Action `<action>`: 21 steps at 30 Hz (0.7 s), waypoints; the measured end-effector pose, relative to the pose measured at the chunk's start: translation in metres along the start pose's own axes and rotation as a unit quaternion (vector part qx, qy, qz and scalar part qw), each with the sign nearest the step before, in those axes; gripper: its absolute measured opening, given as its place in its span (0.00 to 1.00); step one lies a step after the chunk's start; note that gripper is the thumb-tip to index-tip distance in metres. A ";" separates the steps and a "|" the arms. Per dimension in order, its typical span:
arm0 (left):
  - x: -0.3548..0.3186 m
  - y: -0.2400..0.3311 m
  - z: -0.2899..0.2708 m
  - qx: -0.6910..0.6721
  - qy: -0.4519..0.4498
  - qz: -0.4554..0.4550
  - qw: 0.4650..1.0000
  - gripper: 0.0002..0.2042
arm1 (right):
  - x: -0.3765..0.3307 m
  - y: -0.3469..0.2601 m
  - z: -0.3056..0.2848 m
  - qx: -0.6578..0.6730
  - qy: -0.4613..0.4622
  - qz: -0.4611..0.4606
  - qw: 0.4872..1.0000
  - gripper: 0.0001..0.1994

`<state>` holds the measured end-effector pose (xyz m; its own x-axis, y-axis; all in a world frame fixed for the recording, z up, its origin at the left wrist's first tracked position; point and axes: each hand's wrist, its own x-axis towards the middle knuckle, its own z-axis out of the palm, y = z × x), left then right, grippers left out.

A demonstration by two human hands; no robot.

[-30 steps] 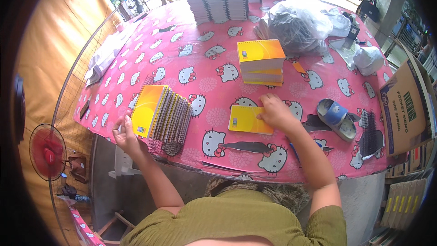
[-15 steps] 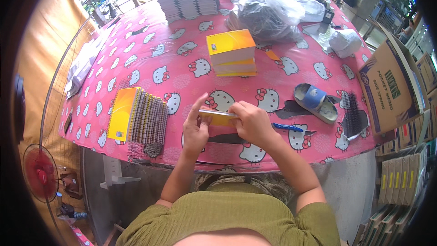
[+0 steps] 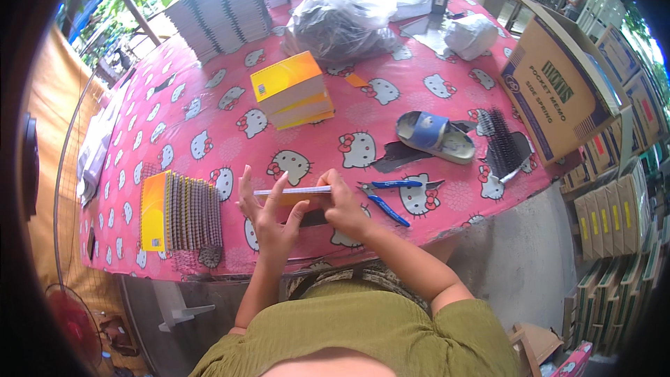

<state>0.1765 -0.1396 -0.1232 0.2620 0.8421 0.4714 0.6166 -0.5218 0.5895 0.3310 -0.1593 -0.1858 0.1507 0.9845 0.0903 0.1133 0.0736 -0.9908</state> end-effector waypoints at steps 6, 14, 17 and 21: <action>0.013 -0.017 0.014 -0.100 -0.004 0.030 0.995 0.05 | -0.003 -0.057 -0.097 -0.347 0.166 -0.208 0.899 0.07; 0.025 -0.012 0.028 -0.095 -0.024 0.062 0.993 0.08 | 0.006 0.006 -0.313 -0.593 0.338 0.232 0.693 0.14; 0.022 -0.009 0.028 -0.093 -0.019 0.055 0.994 0.10 | 0.005 0.007 -0.307 -0.603 0.325 0.168 0.709 0.08; 0.019 -0.010 0.026 -0.123 -0.002 0.032 0.992 0.08 | 0.005 -0.051 -0.196 -0.460 0.301 -0.177 0.816 0.09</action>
<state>0.1951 -0.1147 -0.1373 0.2987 0.8060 0.5110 0.3991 -0.5919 0.7003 0.5181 -0.1894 -0.1150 0.3724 0.6506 0.6618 0.9025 -0.0877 -0.4217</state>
